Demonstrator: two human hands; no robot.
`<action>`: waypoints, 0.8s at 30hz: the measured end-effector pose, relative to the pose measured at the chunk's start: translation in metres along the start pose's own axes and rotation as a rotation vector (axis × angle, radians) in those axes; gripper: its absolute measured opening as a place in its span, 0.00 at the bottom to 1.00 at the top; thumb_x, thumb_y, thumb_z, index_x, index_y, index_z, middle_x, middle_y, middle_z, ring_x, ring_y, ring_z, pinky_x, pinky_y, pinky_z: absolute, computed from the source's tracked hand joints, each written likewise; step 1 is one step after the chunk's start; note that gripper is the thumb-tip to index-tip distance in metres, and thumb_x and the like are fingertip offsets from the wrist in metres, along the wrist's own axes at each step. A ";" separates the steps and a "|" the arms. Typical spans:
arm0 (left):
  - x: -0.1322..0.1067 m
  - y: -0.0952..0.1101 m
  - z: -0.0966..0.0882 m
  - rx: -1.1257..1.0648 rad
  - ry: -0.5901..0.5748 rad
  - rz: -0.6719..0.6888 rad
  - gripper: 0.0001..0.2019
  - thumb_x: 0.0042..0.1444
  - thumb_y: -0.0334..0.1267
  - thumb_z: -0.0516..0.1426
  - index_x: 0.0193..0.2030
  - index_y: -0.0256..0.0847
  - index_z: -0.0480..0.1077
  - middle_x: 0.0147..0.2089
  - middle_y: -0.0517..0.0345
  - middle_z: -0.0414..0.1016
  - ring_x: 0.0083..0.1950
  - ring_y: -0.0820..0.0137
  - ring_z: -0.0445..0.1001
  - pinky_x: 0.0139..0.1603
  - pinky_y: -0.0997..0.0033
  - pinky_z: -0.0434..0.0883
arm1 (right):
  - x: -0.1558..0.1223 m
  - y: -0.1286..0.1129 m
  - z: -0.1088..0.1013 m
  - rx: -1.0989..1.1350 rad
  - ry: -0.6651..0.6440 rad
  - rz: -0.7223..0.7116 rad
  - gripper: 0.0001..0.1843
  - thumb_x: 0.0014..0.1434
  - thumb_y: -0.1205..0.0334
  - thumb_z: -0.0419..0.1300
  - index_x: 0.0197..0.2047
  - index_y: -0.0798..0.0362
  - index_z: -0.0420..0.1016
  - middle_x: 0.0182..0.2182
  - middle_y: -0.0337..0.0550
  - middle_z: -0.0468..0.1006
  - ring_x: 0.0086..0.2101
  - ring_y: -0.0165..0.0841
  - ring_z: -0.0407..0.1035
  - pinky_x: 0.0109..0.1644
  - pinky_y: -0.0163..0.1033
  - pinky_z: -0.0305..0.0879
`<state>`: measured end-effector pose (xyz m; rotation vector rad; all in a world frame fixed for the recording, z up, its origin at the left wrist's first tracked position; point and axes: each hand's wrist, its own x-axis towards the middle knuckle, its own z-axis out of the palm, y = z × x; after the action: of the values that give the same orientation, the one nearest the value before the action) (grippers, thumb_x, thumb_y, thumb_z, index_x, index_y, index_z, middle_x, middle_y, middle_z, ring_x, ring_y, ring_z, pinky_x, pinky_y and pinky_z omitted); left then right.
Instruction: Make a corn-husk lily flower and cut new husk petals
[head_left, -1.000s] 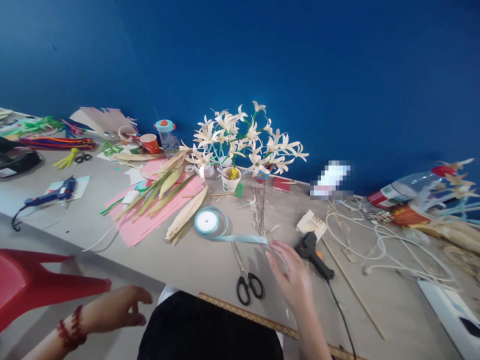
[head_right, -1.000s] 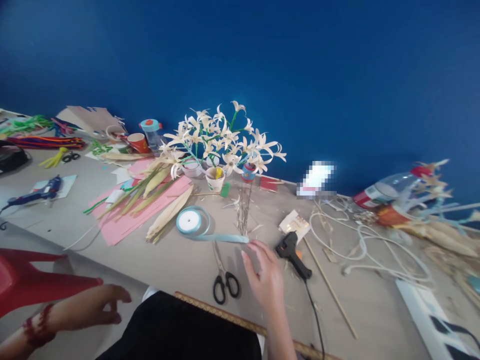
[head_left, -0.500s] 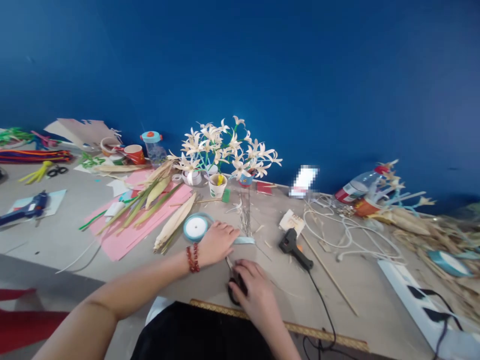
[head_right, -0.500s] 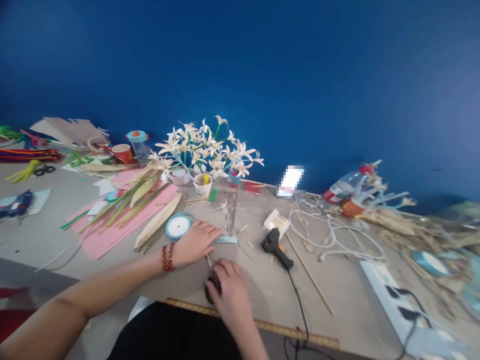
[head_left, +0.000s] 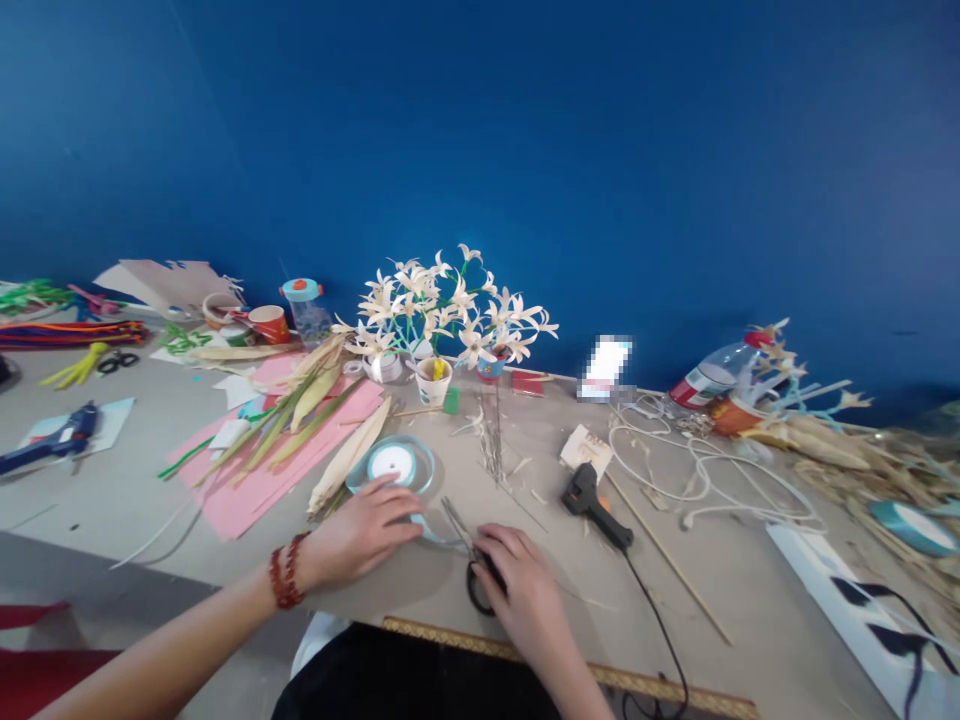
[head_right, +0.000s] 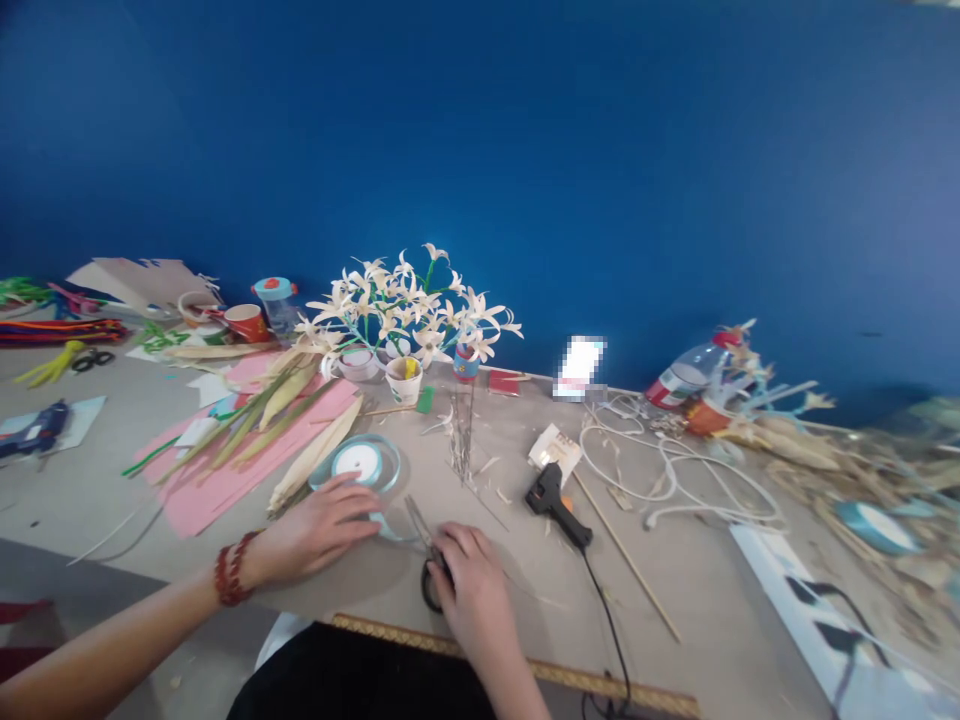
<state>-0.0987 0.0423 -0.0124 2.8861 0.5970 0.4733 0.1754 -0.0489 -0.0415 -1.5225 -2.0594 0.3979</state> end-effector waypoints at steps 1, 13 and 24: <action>-0.012 0.001 0.001 0.002 -0.018 0.007 0.16 0.63 0.30 0.51 0.56 0.45 0.70 0.59 0.49 0.73 0.61 0.61 0.68 0.69 0.50 0.57 | 0.001 0.002 0.000 -0.003 0.003 -0.012 0.12 0.62 0.70 0.58 0.48 0.50 0.76 0.48 0.49 0.78 0.49 0.43 0.72 0.53 0.50 0.71; -0.003 0.009 0.015 0.005 0.017 -0.126 0.18 0.65 0.39 0.53 0.60 0.44 0.67 0.64 0.47 0.70 0.67 0.58 0.64 0.71 0.45 0.54 | 0.042 0.027 -0.025 -0.203 -0.027 0.035 0.10 0.66 0.65 0.54 0.45 0.51 0.77 0.43 0.47 0.81 0.45 0.40 0.74 0.50 0.43 0.69; -0.010 0.003 0.022 0.046 0.079 -0.124 0.11 0.63 0.35 0.54 0.50 0.42 0.72 0.55 0.51 0.77 0.60 0.61 0.70 0.70 0.47 0.54 | 0.109 0.032 -0.012 -0.516 -0.151 0.106 0.09 0.64 0.67 0.54 0.41 0.54 0.76 0.41 0.51 0.80 0.42 0.41 0.73 0.42 0.38 0.64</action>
<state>-0.0991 0.0335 -0.0353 2.8620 0.8035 0.5645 0.1846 0.0632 -0.0216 -1.9535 -2.3241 0.0116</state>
